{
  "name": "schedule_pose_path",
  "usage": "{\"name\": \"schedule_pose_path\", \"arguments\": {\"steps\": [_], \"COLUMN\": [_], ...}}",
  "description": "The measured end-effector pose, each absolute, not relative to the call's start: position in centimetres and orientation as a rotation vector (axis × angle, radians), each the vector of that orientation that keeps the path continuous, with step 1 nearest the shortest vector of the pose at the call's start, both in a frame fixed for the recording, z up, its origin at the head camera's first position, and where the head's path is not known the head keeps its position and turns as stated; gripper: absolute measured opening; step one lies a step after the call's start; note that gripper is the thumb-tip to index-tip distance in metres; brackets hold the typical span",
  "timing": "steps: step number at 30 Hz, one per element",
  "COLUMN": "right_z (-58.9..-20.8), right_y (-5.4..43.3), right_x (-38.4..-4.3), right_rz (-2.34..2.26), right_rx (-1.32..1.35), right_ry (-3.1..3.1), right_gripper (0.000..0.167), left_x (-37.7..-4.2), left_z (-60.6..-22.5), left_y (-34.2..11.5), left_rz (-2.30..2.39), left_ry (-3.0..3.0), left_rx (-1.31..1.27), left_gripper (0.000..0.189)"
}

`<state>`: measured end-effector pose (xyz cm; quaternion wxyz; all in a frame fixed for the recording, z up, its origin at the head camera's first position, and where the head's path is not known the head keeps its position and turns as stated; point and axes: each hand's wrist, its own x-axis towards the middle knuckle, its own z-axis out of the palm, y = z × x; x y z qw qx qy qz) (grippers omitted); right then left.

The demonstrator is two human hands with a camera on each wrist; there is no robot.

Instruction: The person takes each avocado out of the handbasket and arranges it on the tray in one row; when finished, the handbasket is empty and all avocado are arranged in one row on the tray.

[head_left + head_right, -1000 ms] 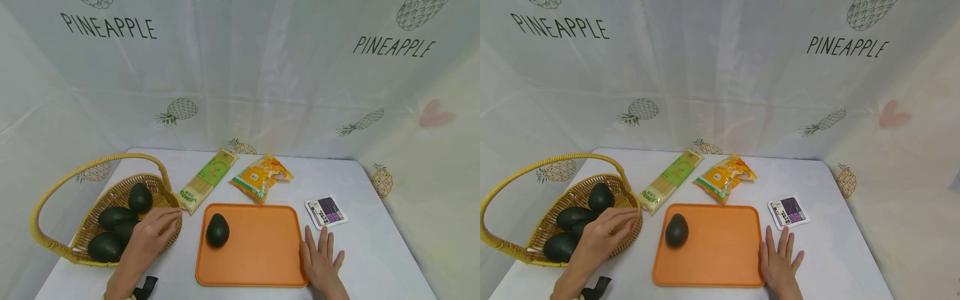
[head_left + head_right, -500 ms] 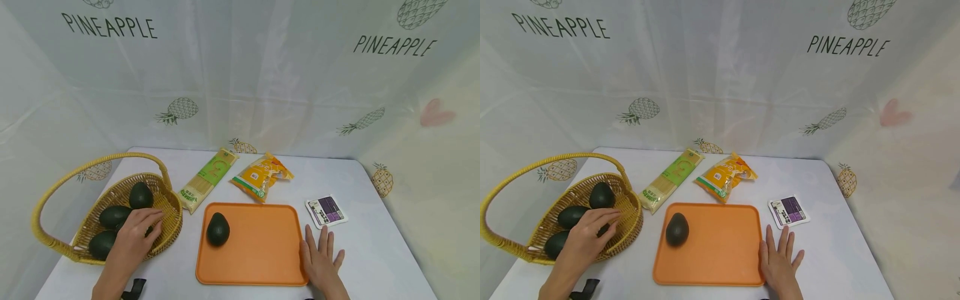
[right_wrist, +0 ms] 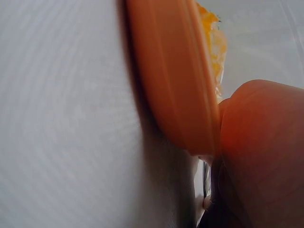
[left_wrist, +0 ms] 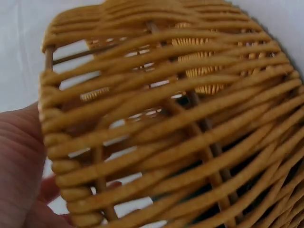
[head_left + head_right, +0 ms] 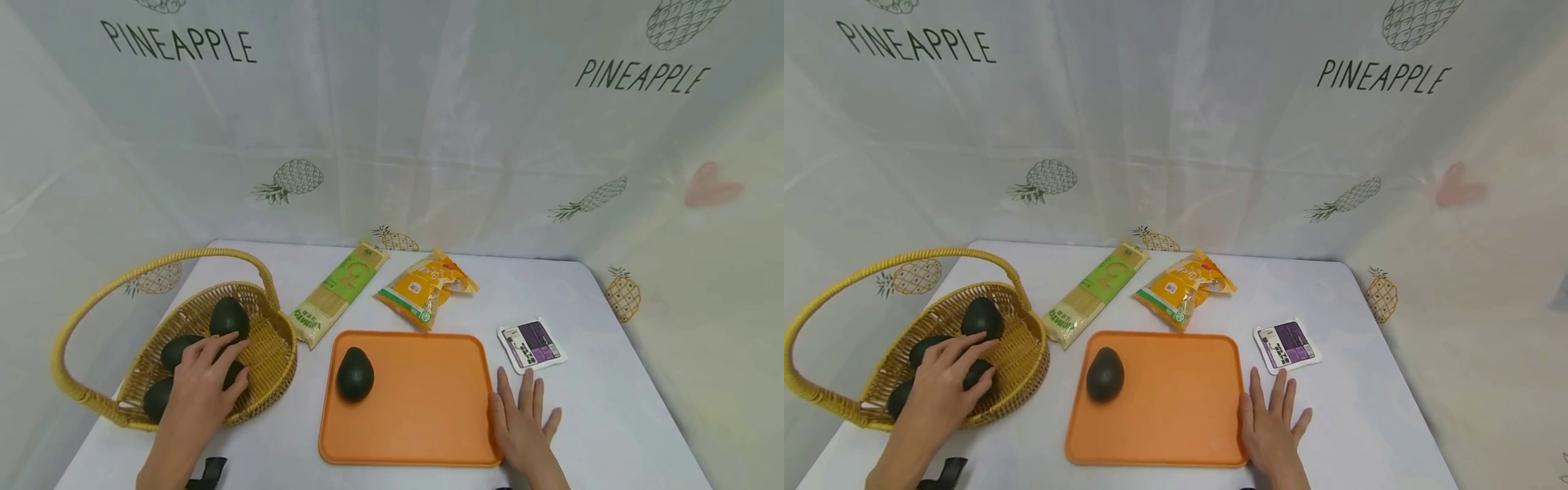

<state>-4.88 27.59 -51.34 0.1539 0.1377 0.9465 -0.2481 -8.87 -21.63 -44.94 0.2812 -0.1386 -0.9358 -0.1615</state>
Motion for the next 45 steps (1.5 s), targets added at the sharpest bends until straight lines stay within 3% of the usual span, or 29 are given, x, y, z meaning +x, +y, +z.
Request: {"name": "schedule_pose_path", "arguments": {"steps": [12,24,29,45], "right_z": [-51.3,-51.4,-51.3,-51.4], "right_y": [27.5,27.5,27.5,27.6], "right_x": [-4.8,-4.9,-4.9,-4.7], "right_rz": [-0.706,-0.697,-0.696,-0.715], "right_rx": [0.396,0.391,0.395,0.397], "right_ry": [2.718,2.729,2.728,2.73], "right_gripper": [0.072,0.071,0.071,0.071], "left_x": [-8.5,-8.4,-8.0,-9.3], "left_z": [-45.3,-45.6,-45.5,-44.7], "left_y": [-22.3,-22.3,-22.3,-23.1], "left_rz": [-0.452,-0.48,-0.41,-0.56], "left_ry": [-2.702,-2.776,-2.779,-3.135], "left_rx": [-0.096,-0.054,0.044,0.013], "left_gripper": [0.051,0.053,0.061,0.082]}}
